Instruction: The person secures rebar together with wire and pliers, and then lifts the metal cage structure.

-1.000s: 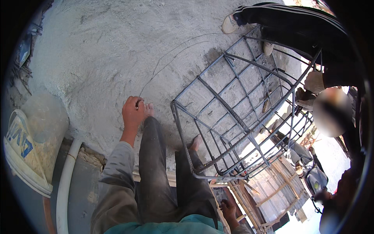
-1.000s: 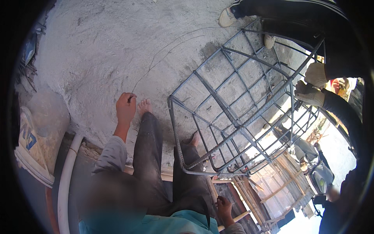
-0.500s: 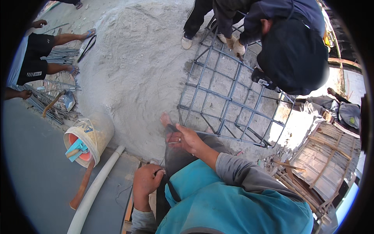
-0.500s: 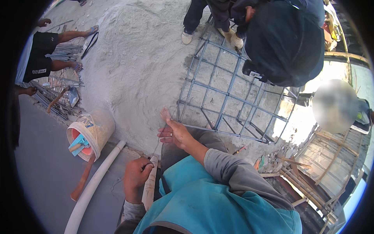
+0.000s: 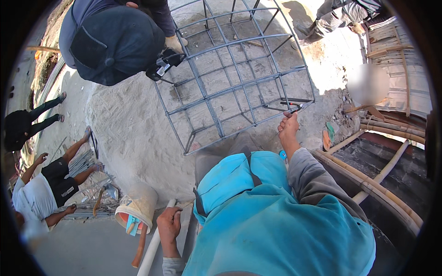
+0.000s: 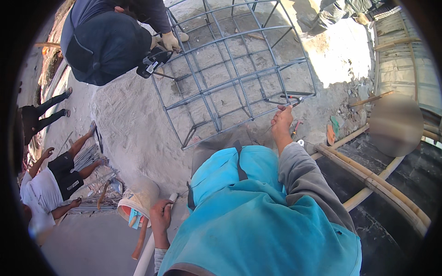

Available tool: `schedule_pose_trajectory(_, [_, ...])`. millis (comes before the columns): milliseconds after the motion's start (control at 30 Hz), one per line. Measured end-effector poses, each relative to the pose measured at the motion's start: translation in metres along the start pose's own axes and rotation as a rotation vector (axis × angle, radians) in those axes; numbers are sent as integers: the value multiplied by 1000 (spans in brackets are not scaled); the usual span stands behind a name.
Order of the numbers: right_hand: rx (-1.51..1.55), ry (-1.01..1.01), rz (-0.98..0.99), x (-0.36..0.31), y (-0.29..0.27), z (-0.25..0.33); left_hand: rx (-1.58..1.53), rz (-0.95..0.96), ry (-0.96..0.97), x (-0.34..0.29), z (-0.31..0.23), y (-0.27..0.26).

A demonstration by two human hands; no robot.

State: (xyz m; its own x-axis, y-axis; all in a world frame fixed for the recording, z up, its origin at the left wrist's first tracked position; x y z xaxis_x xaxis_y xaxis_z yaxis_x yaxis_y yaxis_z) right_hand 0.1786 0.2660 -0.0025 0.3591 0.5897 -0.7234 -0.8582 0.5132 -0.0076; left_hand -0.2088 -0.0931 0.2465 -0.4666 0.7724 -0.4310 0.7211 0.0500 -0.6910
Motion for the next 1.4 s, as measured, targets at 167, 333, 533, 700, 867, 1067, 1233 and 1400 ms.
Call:
schedule_pose_trajectory(167, [16,-482,-220,-12,-92,161,152,88,247,72,-23,-10])
schedule_pose_trajectory(333, [-697,-1062,35,-149,-33,264,270,141,639,133,-113,19])
schedule_pose_trajectory(533, [-1011,-1132,982,-319,119,83,271,149,872,135,-202,45])
schedule_pose_trajectory(700, [-911,-815,1021,-328,110,17,106,230,791,138,-170,28])
schedule_pose_trajectory(867, [-930,-1045,1130,-342,112,21,24,360,692,135,-135,0])
schedule_pose_trajectory(1067, [-913,-1185,1156,-348,104,36,135,215,644,119,-126,-37])
schedule_pose_trajectory(1233, [-853,-1099,1041,-335,98,66,-630,-38,218,135,-59,-70])
schedule_pose_trajectory(1400, [-736,-1005,1028,-350,111,82,-1110,21,234,122,-111,-8])
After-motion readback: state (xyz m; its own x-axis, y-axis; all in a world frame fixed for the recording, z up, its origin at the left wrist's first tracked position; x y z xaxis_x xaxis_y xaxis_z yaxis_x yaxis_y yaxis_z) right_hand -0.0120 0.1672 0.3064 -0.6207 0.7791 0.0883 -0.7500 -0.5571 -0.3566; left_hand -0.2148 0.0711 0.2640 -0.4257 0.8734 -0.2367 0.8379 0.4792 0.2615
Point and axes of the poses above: each hand's wrist, its own x-axis towards the middle knuckle, its own y-axis out of the palm, z = x × y, the point moved 9 cm from there along x, towards the middle knuckle, and after that the axes turned 3 degrees about -y, right-handed, at the moved point
